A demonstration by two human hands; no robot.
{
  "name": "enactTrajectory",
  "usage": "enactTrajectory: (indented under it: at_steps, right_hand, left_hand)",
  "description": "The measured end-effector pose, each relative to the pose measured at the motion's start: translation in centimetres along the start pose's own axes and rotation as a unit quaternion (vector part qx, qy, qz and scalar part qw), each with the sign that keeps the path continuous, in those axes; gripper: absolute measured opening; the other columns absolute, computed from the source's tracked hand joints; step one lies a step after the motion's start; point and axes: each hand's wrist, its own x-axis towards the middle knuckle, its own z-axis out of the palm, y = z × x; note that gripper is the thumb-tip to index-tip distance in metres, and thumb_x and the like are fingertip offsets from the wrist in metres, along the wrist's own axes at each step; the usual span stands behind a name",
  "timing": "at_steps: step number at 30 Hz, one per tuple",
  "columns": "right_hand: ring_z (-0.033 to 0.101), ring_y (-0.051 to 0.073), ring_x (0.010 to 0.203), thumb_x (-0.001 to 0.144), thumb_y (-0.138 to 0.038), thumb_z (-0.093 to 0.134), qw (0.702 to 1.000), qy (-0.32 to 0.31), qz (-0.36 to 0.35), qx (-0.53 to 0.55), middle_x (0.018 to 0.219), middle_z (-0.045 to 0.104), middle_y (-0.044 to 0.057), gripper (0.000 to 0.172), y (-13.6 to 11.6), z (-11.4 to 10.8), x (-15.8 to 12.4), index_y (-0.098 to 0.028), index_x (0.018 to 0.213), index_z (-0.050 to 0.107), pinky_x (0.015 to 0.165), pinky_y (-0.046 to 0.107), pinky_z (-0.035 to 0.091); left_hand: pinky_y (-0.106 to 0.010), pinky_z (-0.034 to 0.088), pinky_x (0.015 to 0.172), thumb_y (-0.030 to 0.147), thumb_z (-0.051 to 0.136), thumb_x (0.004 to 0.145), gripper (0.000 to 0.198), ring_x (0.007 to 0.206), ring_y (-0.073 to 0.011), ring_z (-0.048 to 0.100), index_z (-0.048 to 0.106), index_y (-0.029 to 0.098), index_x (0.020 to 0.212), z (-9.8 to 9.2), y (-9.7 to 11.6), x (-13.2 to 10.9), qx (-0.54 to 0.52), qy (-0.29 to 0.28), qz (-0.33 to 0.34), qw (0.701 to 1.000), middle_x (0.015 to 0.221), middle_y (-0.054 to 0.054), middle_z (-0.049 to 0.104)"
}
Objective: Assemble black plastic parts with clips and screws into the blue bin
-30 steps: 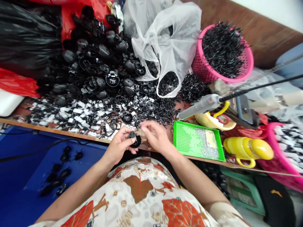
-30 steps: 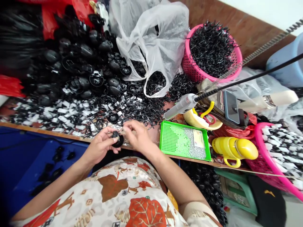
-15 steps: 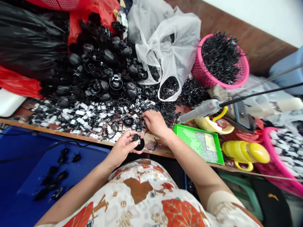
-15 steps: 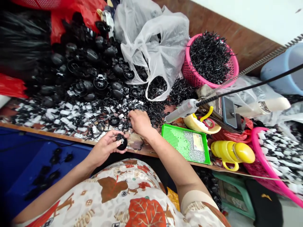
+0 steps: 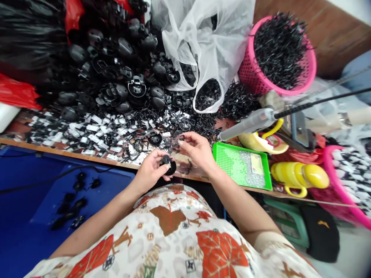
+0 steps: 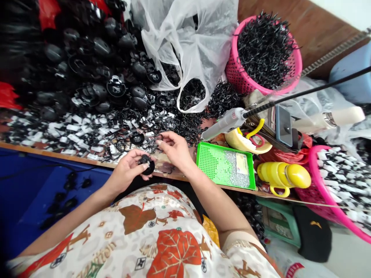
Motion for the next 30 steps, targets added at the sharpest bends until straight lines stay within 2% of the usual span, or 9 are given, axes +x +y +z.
enactTrajectory:
  at_steps: [3, 7, 9, 13, 17, 19, 23, 26, 30]
  right_hand:
    - [0.061, 0.014, 0.075, 0.082, -0.036, 0.074, 0.998, 0.024, 0.036, 0.048, 0.082, 0.067, 0.000, 0.016, 0.3, 0.5, -2.1, -0.021, 0.087, 0.068, 0.071, 0.028, 0.052]
    - [0.056, 0.013, 0.066, 0.077, -0.039, 0.076, 0.993, 0.047, 0.074, 0.076, 0.075, 0.064, -0.001, 0.023, 1.6, 1.6, -4.0, -0.021, 0.077, 0.062, 0.062, 0.025, 0.048]
    - [0.052, 0.011, 0.059, 0.078, -0.044, 0.075, 0.986, 0.028, 0.103, 0.124, 0.069, 0.061, -0.003, 0.027, 2.1, 2.1, -4.8, -0.021, 0.080, 0.060, 0.057, 0.024, 0.046]
    - [0.057, 0.011, 0.062, 0.083, -0.043, 0.072, 0.990, 0.007, 0.082, 0.111, 0.076, 0.066, -0.002, 0.025, 2.3, 1.8, -5.9, -0.021, 0.091, 0.064, 0.060, 0.025, 0.050]
    - [0.066, 0.016, 0.076, 0.091, -0.027, 0.064, 0.997, -0.020, -0.022, -0.070, 0.088, 0.074, 0.003, 0.010, 2.3, 0.0, -5.9, -0.021, 0.094, 0.071, 0.073, 0.030, 0.055]
    - [0.069, 0.018, 0.083, 0.091, -0.019, 0.062, 0.990, -0.015, -0.046, -0.132, 0.092, 0.076, 0.004, 0.013, 2.2, -0.7, -5.6, -0.022, 0.096, 0.073, 0.080, 0.033, 0.056]
    - [0.069, 0.015, 0.067, 0.088, -0.027, 0.069, 0.998, 0.060, 0.009, -0.028, 0.079, 0.074, 0.000, 0.009, 1.7, -0.6, -5.1, -0.024, 0.096, 0.068, 0.066, 0.030, 0.058]
    - [0.068, 0.014, 0.062, 0.090, -0.035, 0.068, 0.995, 0.064, 0.029, 0.072, 0.075, 0.070, -0.003, 0.014, 1.2, 0.1, -4.9, -0.024, 0.098, 0.064, 0.061, 0.027, 0.058]
    - [0.071, 0.016, 0.075, 0.088, -0.016, 0.065, 0.996, 0.044, -0.003, -0.073, 0.084, 0.073, 0.000, 0.023, 1.3, -0.4, -4.3, -0.024, 0.109, 0.067, 0.077, 0.033, 0.059]
  left_hand:
    - [-0.025, 0.054, 0.045, 0.033, 0.077, 0.078, 0.032, 0.056, -0.0150, 0.068, 0.058, 0.019, 0.101, 0.4, -0.5, 0.0, 0.027, 0.008, 0.007, 1.000, 0.093, -0.005, 0.073]
    - [-0.030, 0.058, 0.088, 0.025, 0.075, 0.081, 0.024, 0.103, -0.0195, 0.071, 0.063, 0.019, 0.101, 1.3, -0.4, -0.1, 0.032, 0.034, 0.101, 0.994, 0.113, -0.007, 0.073]
    - [-0.031, 0.053, 0.097, 0.023, 0.076, 0.080, 0.024, 0.110, -0.0192, 0.068, 0.064, 0.019, 0.100, 1.7, -0.1, 0.0, 0.028, 0.038, 0.119, 0.992, 0.114, -0.006, 0.073]
    - [-0.029, 0.054, 0.083, 0.023, 0.078, 0.074, 0.025, 0.087, -0.0173, 0.069, 0.064, 0.019, 0.094, 2.0, 0.4, 0.1, 0.077, 0.063, 0.099, 0.990, 0.093, -0.003, 0.073]
    - [-0.028, 0.053, 0.080, 0.020, 0.078, 0.070, 0.023, 0.084, -0.0177, 0.068, 0.066, 0.018, 0.089, 2.1, 0.3, 0.1, 0.123, 0.015, 0.061, 0.990, 0.089, -0.003, 0.072]
    - [-0.030, 0.054, 0.084, 0.023, 0.077, 0.072, 0.025, 0.090, -0.0194, 0.070, 0.068, 0.019, 0.095, 2.2, 0.2, 0.0, 0.118, 0.005, 0.051, 0.992, 0.094, -0.004, 0.074]
    - [-0.033, 0.054, 0.091, 0.028, 0.077, 0.078, 0.036, 0.102, -0.0214, 0.071, 0.064, 0.019, 0.110, 2.4, 0.2, -0.1, 0.082, 0.037, 0.065, 0.994, 0.106, -0.006, 0.075]
    - [-0.035, 0.054, 0.095, 0.029, 0.078, 0.079, 0.035, 0.106, -0.0219, 0.070, 0.063, 0.019, 0.109, 2.4, 0.5, -0.2, 0.088, 0.034, 0.084, 0.992, 0.111, -0.008, 0.075]
    - [-0.035, 0.051, 0.103, 0.029, 0.077, 0.080, 0.034, 0.119, -0.0232, 0.066, 0.063, 0.018, 0.109, 2.1, 0.8, -0.1, 0.090, 0.050, 0.105, 0.989, 0.127, -0.010, 0.071]
